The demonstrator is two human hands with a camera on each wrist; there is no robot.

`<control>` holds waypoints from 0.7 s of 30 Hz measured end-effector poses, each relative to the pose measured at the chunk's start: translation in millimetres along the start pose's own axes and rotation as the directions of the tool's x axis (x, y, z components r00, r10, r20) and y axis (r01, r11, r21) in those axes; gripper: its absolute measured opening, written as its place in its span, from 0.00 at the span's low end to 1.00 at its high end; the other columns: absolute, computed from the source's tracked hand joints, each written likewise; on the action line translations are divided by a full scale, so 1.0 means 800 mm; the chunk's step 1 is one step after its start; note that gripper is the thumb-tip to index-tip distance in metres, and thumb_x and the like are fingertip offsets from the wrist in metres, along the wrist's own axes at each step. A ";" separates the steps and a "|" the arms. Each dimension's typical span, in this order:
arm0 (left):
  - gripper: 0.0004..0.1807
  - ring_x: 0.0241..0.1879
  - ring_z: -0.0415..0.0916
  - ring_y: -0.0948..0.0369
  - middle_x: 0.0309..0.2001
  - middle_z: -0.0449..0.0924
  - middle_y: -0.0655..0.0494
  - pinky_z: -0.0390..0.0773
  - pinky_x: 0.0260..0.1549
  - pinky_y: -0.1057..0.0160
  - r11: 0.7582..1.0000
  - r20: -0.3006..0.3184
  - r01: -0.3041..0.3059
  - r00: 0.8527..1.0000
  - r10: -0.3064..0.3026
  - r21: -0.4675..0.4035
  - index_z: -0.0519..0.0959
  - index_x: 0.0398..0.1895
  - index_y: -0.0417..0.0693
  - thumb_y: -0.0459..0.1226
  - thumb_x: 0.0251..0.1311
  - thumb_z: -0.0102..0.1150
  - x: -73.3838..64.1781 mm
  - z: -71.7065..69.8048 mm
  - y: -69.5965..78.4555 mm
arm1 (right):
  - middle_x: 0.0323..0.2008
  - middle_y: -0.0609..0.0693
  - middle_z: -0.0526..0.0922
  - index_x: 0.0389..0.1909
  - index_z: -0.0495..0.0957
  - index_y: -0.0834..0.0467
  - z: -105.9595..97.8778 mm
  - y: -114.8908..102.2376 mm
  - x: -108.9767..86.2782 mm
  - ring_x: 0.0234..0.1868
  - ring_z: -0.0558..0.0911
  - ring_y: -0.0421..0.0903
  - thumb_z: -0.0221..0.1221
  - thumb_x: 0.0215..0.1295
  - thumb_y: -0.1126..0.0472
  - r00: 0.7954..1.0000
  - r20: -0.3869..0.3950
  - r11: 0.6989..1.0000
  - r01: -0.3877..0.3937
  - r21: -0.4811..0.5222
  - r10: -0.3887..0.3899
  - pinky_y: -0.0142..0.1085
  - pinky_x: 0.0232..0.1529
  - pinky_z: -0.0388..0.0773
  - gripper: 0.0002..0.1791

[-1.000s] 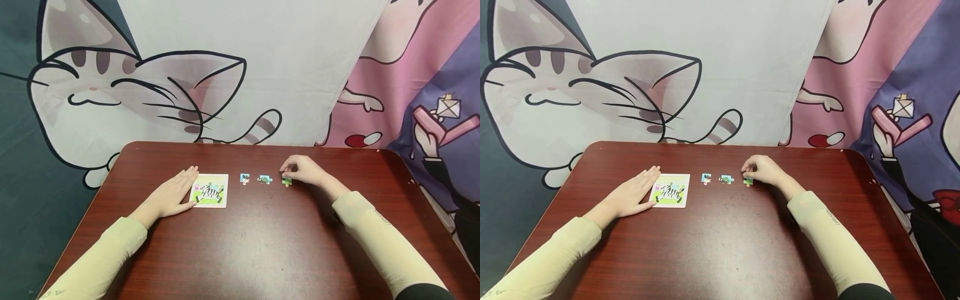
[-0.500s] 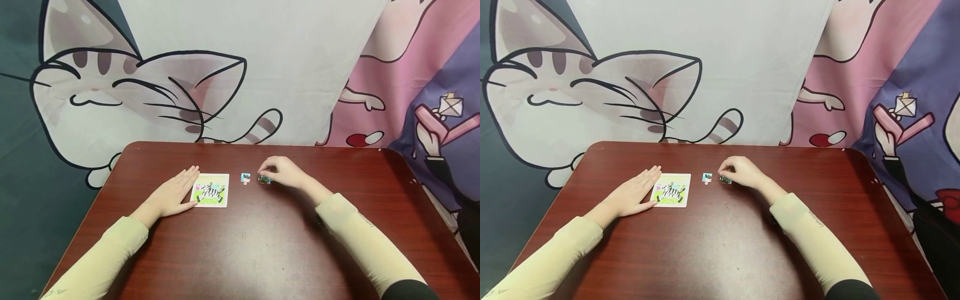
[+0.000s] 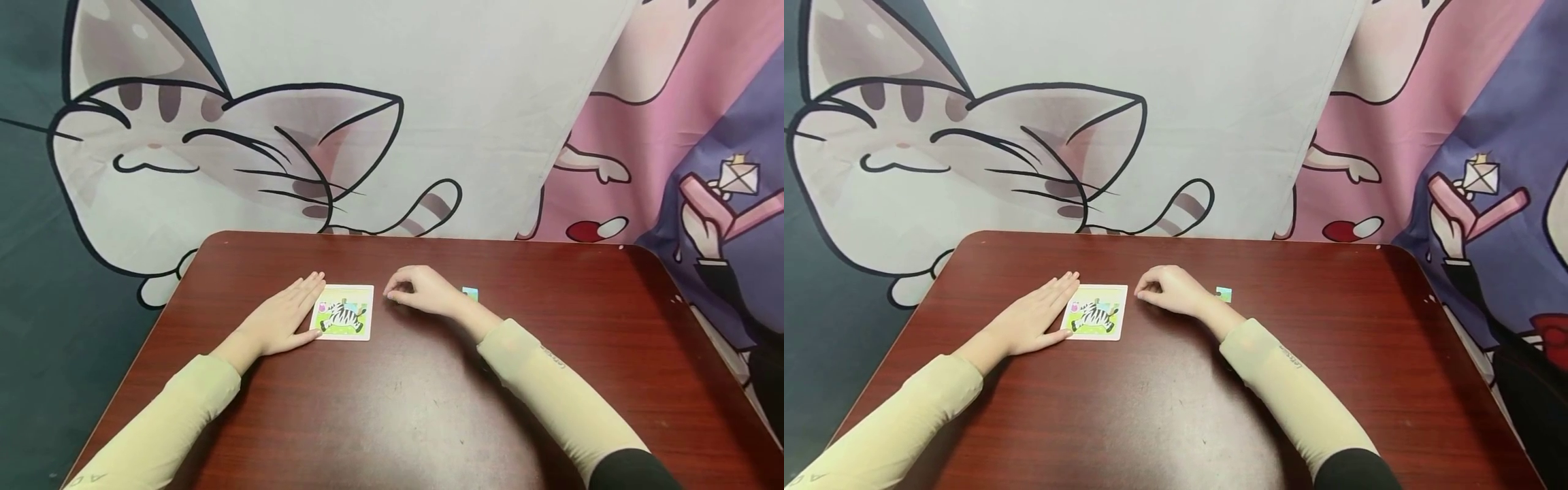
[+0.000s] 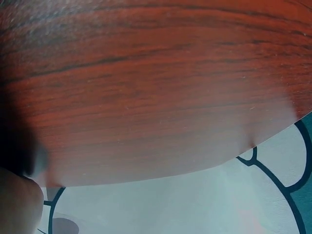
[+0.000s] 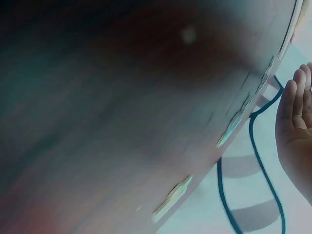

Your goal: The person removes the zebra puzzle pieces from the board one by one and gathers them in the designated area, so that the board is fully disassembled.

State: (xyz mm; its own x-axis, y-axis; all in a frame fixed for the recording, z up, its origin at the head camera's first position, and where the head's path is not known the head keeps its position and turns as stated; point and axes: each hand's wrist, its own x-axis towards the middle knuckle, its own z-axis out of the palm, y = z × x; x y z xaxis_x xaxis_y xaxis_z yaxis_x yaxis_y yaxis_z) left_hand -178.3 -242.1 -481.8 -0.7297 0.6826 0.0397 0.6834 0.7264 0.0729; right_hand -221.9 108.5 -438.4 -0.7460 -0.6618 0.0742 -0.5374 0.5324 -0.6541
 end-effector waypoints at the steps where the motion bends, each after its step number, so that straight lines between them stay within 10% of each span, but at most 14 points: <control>1: 0.52 0.85 0.51 0.44 0.85 0.51 0.38 0.61 0.81 0.42 1.000 -0.006 -0.004 1.000 0.004 0.004 0.54 0.83 0.33 0.59 0.71 0.58 0.000 0.001 -0.001 | 0.39 0.45 0.89 0.41 0.90 0.54 0.003 -0.002 0.003 0.39 0.81 0.40 0.65 0.73 0.62 1.000 0.006 1.000 0.003 -0.003 -0.003 0.32 0.46 0.81 0.05; 21: 0.53 0.86 0.48 0.46 0.87 0.46 0.39 0.56 0.84 0.45 1.000 0.042 0.022 0.999 -0.022 0.004 0.51 0.84 0.33 0.60 0.71 0.57 0.000 -0.002 0.001 | 0.34 0.49 0.89 0.39 0.89 0.58 0.043 -0.033 0.055 0.34 0.81 0.34 0.67 0.68 0.65 0.994 0.102 0.998 0.039 0.058 -0.045 0.22 0.41 0.79 0.03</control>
State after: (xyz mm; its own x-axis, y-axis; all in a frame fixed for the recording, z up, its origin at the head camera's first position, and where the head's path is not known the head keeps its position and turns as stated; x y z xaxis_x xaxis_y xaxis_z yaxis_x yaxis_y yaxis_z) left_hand -177.9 -241.8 -480.0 -0.7429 0.6694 -0.0040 0.6676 0.7412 0.0698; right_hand -227.2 47.1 -443.8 -0.6773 -0.7353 0.0263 -0.5423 0.4748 -0.6932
